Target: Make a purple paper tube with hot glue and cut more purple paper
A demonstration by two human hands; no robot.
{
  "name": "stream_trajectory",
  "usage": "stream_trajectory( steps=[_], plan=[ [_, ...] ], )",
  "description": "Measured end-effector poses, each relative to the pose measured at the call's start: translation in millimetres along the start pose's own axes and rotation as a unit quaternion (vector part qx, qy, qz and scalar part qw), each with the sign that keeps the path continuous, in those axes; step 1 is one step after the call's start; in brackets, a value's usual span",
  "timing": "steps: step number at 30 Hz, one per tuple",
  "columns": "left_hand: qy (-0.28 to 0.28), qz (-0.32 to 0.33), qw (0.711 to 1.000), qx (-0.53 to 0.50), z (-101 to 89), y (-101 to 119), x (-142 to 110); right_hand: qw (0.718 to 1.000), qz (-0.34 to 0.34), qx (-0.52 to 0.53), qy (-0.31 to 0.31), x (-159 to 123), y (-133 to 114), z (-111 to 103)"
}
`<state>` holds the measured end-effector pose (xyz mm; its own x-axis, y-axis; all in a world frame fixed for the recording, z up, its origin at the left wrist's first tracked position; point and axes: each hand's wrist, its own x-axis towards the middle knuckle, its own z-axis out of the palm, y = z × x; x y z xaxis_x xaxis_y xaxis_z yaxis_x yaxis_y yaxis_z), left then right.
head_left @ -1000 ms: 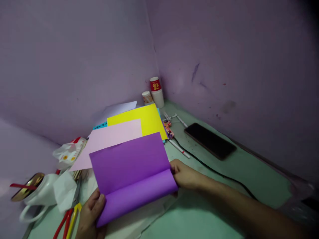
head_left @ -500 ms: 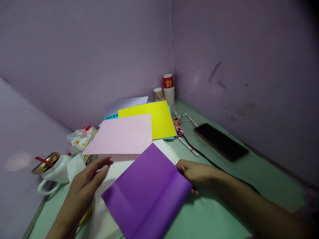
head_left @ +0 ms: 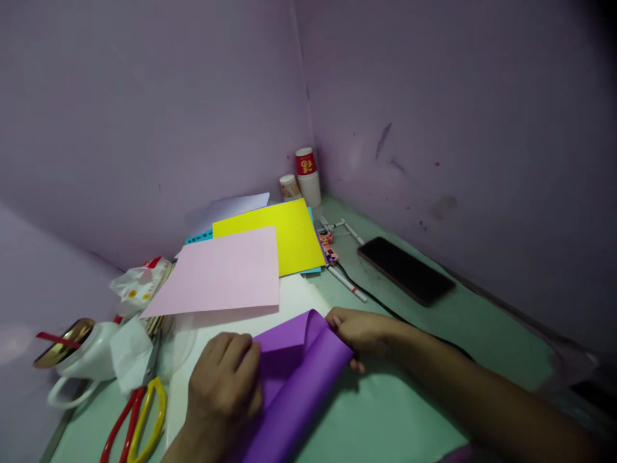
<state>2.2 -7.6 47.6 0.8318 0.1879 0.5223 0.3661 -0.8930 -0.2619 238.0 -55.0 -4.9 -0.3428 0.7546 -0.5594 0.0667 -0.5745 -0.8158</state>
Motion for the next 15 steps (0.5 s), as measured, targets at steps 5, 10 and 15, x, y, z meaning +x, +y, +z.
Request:
stream_trajectory(
  steps=[5, 10, 15],
  plan=[
    [-0.073, -0.030, 0.988, -0.136, -2.9, 6, -2, 1.000, -0.019, 0.009, -0.011, 1, 5, -1],
    [-0.254, -0.144, 0.922, -0.254, 4.2, 3, 26, 0.998, -0.035, 0.010, -0.051, 8, 18, -5],
    [-0.366, -0.244, 0.812, -0.384, 17.2, -8, 37, 0.996, -0.044, 0.001, -0.074, 11, 22, -10]
  ],
)
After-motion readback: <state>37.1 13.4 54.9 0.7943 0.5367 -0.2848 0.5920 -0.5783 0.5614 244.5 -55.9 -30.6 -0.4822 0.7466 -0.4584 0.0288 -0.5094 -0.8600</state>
